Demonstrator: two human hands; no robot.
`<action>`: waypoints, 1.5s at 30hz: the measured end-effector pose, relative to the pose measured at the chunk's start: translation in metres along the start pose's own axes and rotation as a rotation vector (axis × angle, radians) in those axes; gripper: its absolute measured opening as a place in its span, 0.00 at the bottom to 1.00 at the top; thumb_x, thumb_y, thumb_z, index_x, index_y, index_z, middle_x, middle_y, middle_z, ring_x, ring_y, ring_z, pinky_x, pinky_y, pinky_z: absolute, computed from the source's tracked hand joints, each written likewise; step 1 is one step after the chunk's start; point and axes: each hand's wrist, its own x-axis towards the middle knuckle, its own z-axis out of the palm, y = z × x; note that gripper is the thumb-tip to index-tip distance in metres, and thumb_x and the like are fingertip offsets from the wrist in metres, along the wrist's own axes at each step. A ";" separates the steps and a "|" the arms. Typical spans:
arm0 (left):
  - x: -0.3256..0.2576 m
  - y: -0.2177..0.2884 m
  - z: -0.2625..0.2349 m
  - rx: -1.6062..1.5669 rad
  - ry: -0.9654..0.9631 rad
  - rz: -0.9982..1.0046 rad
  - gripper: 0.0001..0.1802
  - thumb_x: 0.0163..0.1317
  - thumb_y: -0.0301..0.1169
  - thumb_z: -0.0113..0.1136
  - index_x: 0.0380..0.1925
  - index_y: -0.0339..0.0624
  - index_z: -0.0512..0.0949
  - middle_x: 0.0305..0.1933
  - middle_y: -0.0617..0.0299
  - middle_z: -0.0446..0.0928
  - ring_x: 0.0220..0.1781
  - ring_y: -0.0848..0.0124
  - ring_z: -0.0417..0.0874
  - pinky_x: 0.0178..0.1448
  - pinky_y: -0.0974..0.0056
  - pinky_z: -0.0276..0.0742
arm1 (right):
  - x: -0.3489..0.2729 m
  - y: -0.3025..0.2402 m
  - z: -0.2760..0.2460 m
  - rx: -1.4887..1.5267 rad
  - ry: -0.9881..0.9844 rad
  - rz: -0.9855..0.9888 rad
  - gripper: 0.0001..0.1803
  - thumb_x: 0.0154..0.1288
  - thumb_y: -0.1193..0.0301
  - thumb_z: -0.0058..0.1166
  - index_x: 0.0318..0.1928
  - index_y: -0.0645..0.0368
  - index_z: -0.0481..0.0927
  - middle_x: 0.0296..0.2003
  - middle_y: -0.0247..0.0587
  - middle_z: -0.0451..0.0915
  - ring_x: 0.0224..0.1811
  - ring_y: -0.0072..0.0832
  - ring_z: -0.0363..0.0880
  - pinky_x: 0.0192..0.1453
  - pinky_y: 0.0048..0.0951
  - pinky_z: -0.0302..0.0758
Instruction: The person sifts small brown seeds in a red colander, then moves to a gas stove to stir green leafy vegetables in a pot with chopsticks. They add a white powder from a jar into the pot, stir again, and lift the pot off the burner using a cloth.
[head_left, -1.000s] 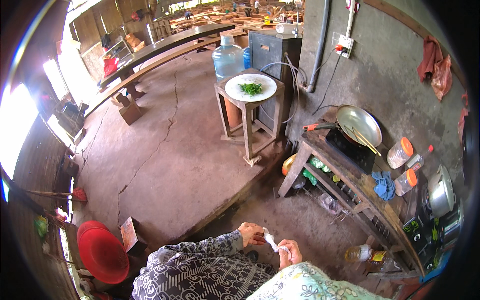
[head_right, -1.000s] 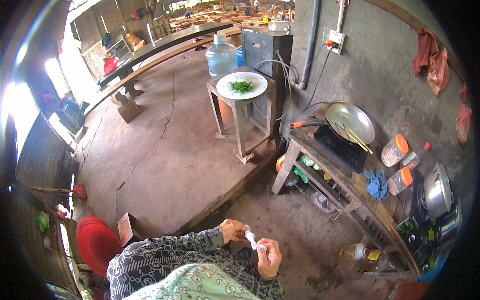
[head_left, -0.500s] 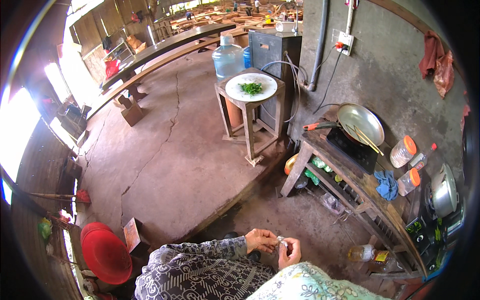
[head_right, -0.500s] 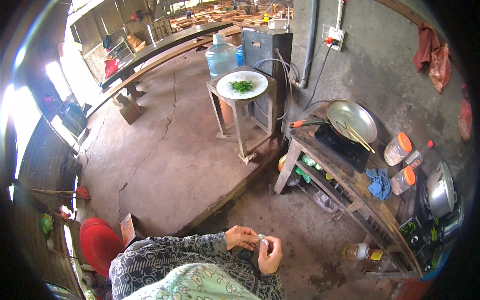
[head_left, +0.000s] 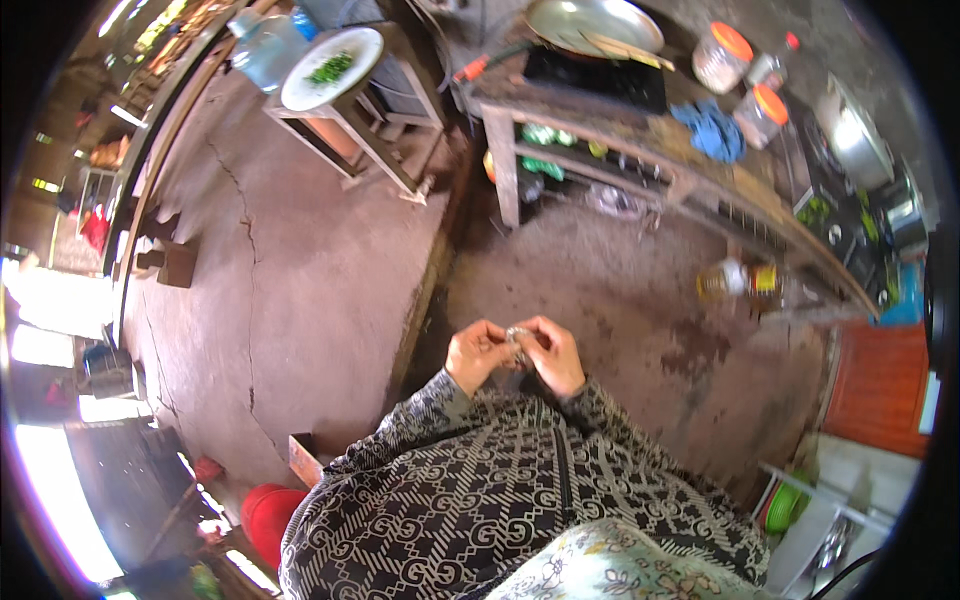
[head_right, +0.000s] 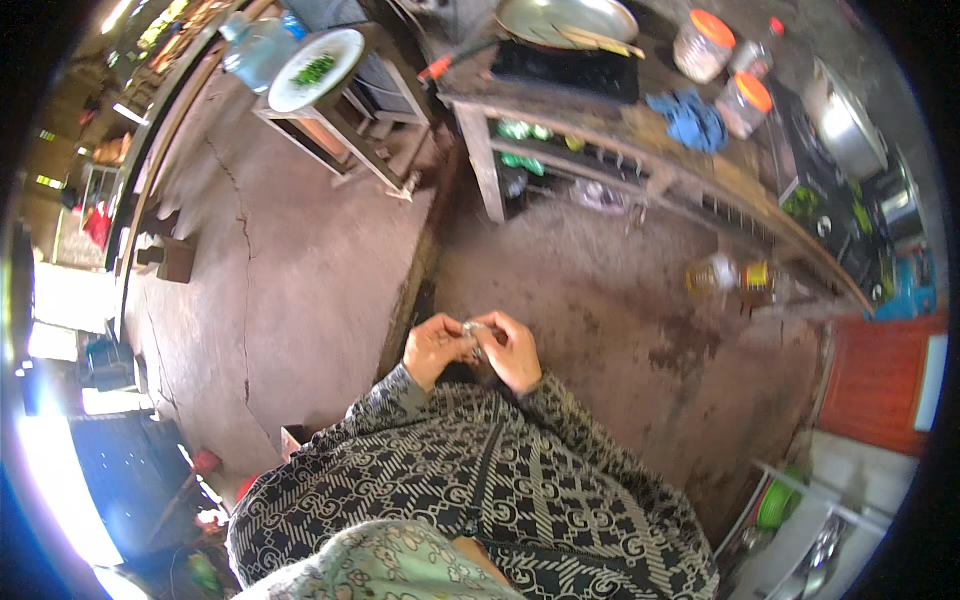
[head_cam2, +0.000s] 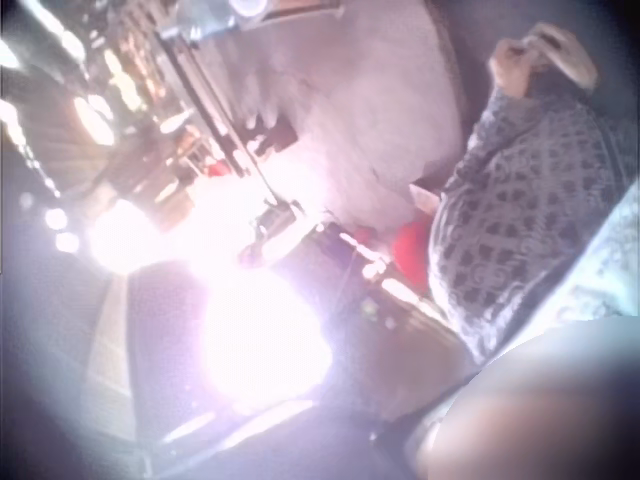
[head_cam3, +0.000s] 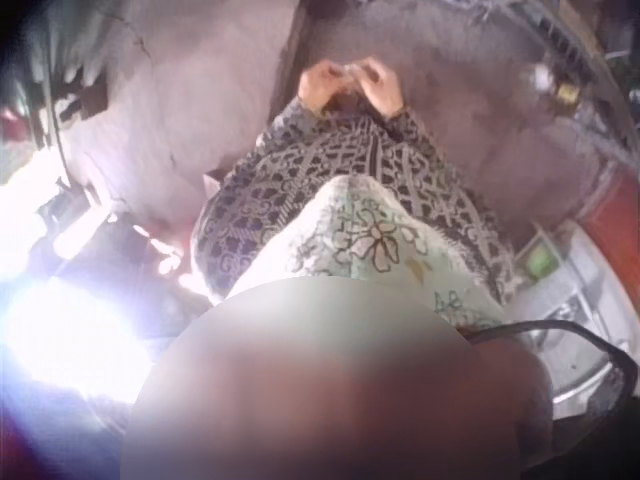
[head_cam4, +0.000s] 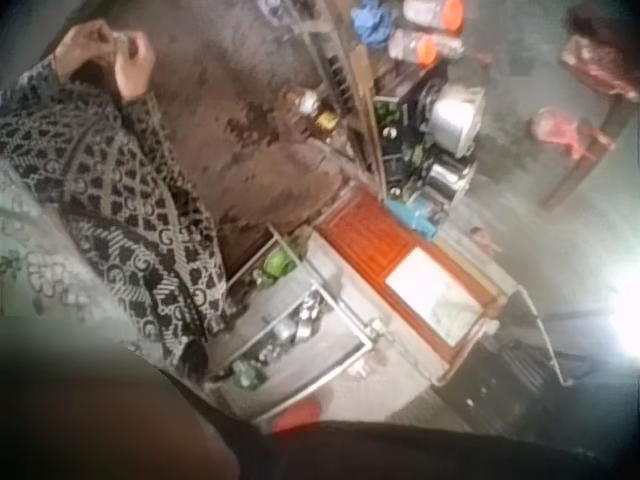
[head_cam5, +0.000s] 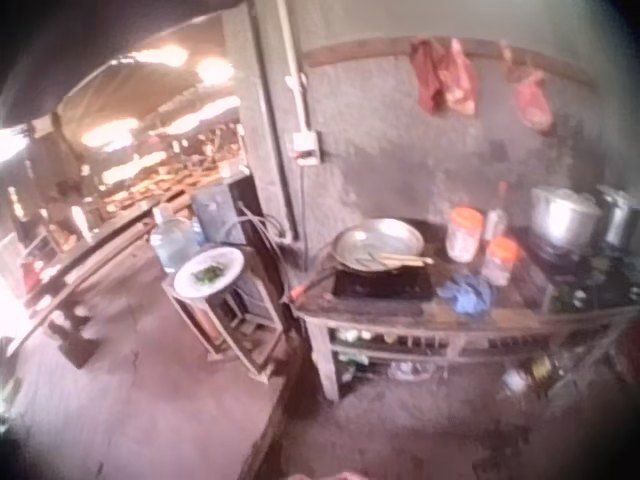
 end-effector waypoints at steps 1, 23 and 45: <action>0.004 -0.001 -0.001 0.002 0.028 -0.040 0.08 0.61 0.23 0.62 0.36 0.31 0.73 0.31 0.56 0.80 0.29 0.74 0.82 0.33 0.69 0.81 | 0.004 0.001 -0.005 0.071 -0.063 0.026 0.09 0.67 0.74 0.53 0.45 0.66 0.78 0.36 0.33 0.80 0.35 0.14 0.74 0.36 0.20 0.72; 0.045 -0.003 0.017 -0.188 0.120 -0.300 0.15 0.64 0.28 0.57 0.47 0.30 0.74 0.43 0.51 0.79 0.42 0.66 0.82 0.54 0.57 0.80 | 0.097 0.073 -0.144 -0.211 0.396 -0.137 0.07 0.58 0.81 0.55 0.38 0.62 0.76 0.29 0.33 0.78 0.30 0.20 0.78 0.35 0.22 0.77; 0.397 0.051 -0.284 -0.179 0.185 -0.708 0.17 0.66 0.32 0.53 0.50 0.31 0.72 0.44 0.50 0.79 0.39 0.62 0.83 0.46 0.57 0.82 | 0.663 0.097 -0.309 -1.293 1.038 0.009 0.27 0.53 0.54 0.58 0.52 0.54 0.79 0.55 0.48 0.76 0.60 0.48 0.69 0.66 0.49 0.62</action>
